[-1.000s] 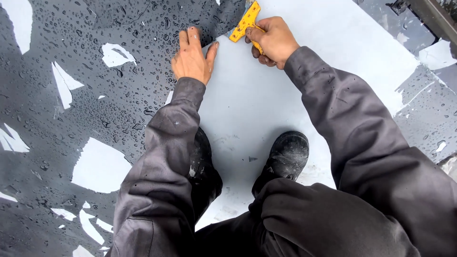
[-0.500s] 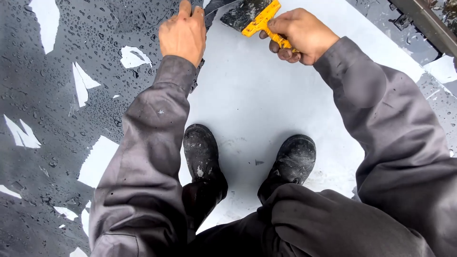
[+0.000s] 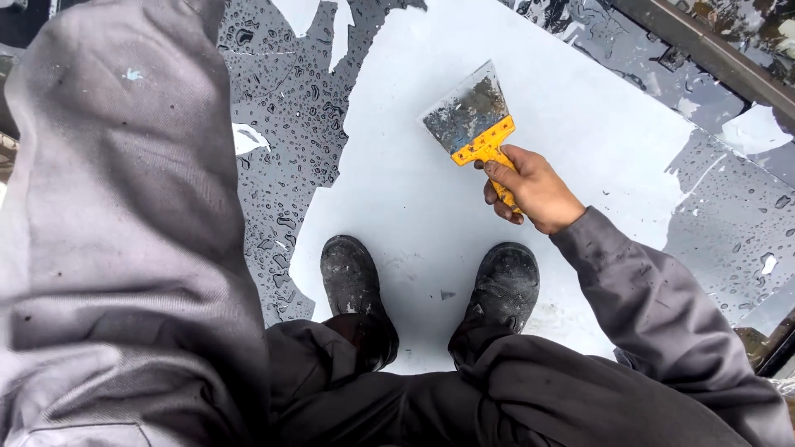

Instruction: Scraping off remnants of a protective film from a large black surface using a handheld scraper tool.

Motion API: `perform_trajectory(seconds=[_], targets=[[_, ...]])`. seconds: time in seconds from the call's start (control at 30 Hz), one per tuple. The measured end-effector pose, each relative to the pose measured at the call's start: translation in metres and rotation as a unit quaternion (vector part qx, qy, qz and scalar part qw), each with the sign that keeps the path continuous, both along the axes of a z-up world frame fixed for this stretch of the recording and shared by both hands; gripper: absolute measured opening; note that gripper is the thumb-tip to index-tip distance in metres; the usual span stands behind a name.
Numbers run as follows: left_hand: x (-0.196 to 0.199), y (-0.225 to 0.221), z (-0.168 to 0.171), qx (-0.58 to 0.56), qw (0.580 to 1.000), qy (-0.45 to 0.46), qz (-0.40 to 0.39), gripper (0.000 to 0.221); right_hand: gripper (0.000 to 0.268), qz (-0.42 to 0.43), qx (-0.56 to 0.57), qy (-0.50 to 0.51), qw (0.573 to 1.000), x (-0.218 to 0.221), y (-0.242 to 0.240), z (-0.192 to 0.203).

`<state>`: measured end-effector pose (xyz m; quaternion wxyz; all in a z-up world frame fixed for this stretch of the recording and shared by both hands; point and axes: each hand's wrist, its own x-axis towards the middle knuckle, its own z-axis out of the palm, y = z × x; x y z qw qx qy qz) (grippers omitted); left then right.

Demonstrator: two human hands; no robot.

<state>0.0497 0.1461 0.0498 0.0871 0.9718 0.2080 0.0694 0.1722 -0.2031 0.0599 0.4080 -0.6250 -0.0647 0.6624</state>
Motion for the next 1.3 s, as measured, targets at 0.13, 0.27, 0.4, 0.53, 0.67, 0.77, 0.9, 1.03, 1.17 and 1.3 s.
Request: perform_trajectory(seconds=[0.13, 0.27, 0.4, 0.53, 0.67, 0.77, 0.9, 1.03, 1.17, 1.3], targets=[[0.005, 0.013, 0.031, -0.083, 0.995, -0.045, -0.019, 0.014, 0.026, -0.048, 0.001, -0.012, 0.999, -0.011, -0.015, 0.007], [-0.020, 0.027, 0.056, -0.179, 0.980, -0.087, -0.016, 0.016, 0.027, -0.049, -0.021, -0.043, 0.998, -0.023, -0.029, 0.019], [-0.073, 0.048, 0.075, -0.277, 0.952, -0.130, 0.005, 0.018, 0.031, -0.014, -0.100, -0.091, 0.991, -0.029, -0.032, 0.046], [-0.153, 0.044, 0.073, -0.397, 0.903, -0.160, 0.035, 0.020, 0.038, 0.173, -0.228, -0.184, 0.941, -0.032, -0.023, 0.095], [-0.238, 0.018, 0.050, -0.473, 0.852, -0.208, 0.087, 0.021, 0.034, 0.345, -0.290, -0.264, 0.853, -0.036, 0.003, 0.123], [-0.301, -0.050, -0.004, -0.650, 0.661, -0.223, 0.303, 0.026, 0.032, 0.414, -0.310, -0.287, 0.806, -0.051, 0.046, 0.118], [-0.343, -0.137, -0.041, -0.710, 0.499, -0.247, 0.432, 0.026, 0.031, 0.294, -0.257, -0.281, 0.877, -0.098, 0.125, 0.095], [-0.338, -0.140, -0.049, -0.740, 0.454, -0.254, 0.427, 0.027, 0.031, 0.148, -0.166, -0.198, 0.955, -0.129, 0.134, 0.020], [-0.350, -0.128, -0.049, -0.719, 0.428, -0.290, 0.465, 0.027, 0.033, 0.119, -0.197, -0.133, 0.964, -0.164, 0.089, -0.045], [-0.360, -0.140, -0.067, -0.671, 0.374, -0.343, 0.540, 0.026, 0.029, 0.143, -0.232, -0.111, 0.956, -0.172, 0.107, -0.069]])
